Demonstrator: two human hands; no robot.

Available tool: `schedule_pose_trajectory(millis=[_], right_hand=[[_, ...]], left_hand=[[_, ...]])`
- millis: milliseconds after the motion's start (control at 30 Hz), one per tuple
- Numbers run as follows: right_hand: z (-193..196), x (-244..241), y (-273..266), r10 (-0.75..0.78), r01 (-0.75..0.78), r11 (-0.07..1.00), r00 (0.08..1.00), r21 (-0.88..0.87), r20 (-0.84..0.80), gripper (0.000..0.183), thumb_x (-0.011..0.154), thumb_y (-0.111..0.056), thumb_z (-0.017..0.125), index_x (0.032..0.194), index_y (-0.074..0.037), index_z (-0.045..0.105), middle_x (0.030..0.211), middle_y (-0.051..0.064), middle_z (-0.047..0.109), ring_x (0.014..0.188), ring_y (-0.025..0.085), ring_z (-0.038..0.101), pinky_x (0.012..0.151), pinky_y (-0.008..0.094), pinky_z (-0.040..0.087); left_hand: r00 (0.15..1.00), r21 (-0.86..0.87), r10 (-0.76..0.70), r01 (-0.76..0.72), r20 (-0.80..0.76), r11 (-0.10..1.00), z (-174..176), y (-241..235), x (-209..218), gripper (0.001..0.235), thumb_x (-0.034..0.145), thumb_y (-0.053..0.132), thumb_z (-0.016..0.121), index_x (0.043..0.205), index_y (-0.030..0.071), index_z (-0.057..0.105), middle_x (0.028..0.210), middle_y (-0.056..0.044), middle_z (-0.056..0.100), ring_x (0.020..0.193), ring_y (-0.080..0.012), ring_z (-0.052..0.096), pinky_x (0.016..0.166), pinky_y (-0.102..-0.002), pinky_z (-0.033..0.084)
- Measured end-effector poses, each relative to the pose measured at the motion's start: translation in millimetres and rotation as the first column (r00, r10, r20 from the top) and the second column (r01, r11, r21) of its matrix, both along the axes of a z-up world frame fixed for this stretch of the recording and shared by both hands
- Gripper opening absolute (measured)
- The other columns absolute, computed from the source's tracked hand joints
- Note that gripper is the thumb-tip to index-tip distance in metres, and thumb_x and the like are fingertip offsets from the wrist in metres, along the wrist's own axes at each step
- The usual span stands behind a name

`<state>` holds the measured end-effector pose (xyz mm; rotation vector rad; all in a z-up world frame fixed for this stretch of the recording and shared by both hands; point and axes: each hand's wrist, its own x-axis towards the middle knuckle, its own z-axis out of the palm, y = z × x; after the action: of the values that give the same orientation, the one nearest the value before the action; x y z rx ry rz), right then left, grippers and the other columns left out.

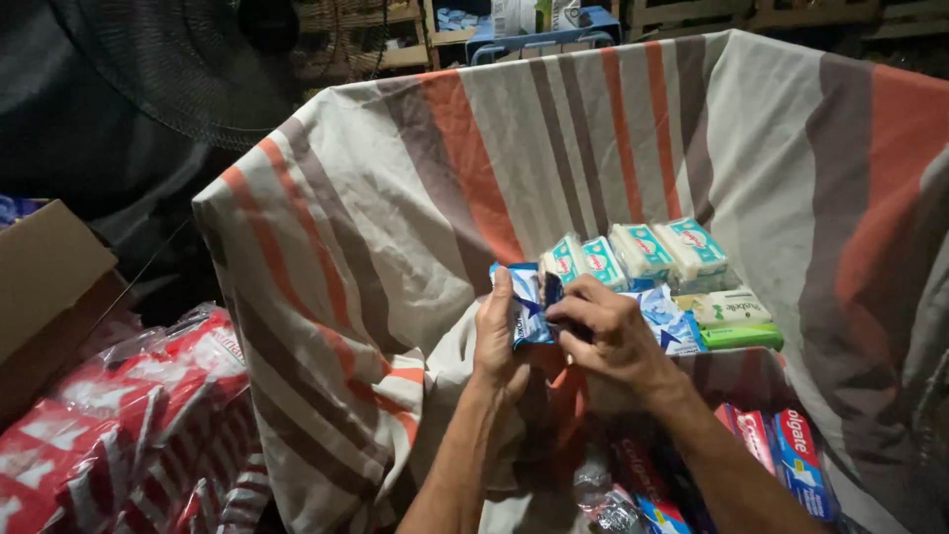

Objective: Labeling and organizing various toiletry items like soap and toothpaste using a marker

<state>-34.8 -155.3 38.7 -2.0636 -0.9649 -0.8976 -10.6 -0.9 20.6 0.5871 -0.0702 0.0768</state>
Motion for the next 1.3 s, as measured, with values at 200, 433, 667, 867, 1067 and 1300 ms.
schedule_pose_trajectory(millis=[200,433,667,867,1067,1300], right_hand=[[18,-30,29,0.195,-0.195,0.981,0.981,-0.016,-0.007,0.023,0.079,-0.006,0.080,0.099,-0.016,0.079,0.107,0.012,0.068,0.088,0.037,0.073,0.080,0.041,0.060],[12,-12,5,0.130,-0.129,0.991,0.987,0.019,-0.092,0.025,0.073,-0.003,0.079,0.094,-0.017,0.082,0.100,0.012,0.070,0.085,0.035,0.074,0.078,0.043,0.059],[12,-25,24,0.288,-0.283,0.958,0.946,0.054,-0.151,0.025,0.072,-0.003,0.077,0.094,-0.015,0.081,0.100,0.011,0.071,0.085,0.032,0.074,0.080,0.043,0.059],[20,-23,20,0.156,-0.146,0.983,0.983,0.109,-0.092,0.021,0.073,-0.004,0.076,0.090,-0.016,0.082,0.095,0.008,0.071,0.080,0.028,0.073,0.075,0.038,0.058],[11,-17,17,0.190,-0.176,0.976,0.975,0.126,-0.114,0.027,0.073,-0.002,0.074,0.094,-0.015,0.082,0.093,0.010,0.071,0.084,0.031,0.072,0.081,0.042,0.058],[10,3,3,0.043,0.059,0.874,0.979,0.482,-0.199,0.033,0.092,-0.006,0.067,0.123,-0.007,0.076,0.099,0.014,0.067,0.093,0.021,0.064,0.085,0.038,0.055]], left_hand=[[0.999,0.004,0.033,-0.033,0.004,0.999,20,-1,-12,0.044,0.096,0.037,0.076,0.098,-0.007,0.071,0.077,-0.020,0.070,0.058,-0.0214,0.068,0.046,-0.032,0.060],[0.998,-0.015,0.045,-0.044,0.033,0.999,1,-1,-4,0.044,0.100,0.035,0.071,0.097,-0.008,0.071,0.077,-0.022,0.069,0.054,-0.0256,0.068,0.048,-0.038,0.062],[0.999,0.031,0.026,-0.027,0.028,0.999,9,2,-6,0.050,0.098,0.040,0.072,0.107,-0.010,0.071,0.081,-0.021,0.072,0.060,-0.0223,0.070,0.049,-0.033,0.062],[0.998,-0.003,0.042,-0.042,0.050,0.999,0,2,1,0.053,0.098,0.040,0.072,0.110,-0.012,0.070,0.090,-0.027,0.073,0.068,-0.0300,0.074,0.057,-0.040,0.064],[0.998,-0.044,0.033,-0.030,0.056,0.999,6,-3,-9,0.049,0.099,0.035,0.071,0.112,-0.012,0.069,0.098,-0.029,0.076,0.074,-0.0315,0.077,0.062,-0.044,0.066],[0.992,0.110,0.103,-0.111,0.080,0.988,2,-5,-7,0.034,0.094,0.027,0.077,0.111,-0.002,0.070,0.097,-0.021,0.078,0.076,-0.0278,0.078,0.063,-0.040,0.067]])
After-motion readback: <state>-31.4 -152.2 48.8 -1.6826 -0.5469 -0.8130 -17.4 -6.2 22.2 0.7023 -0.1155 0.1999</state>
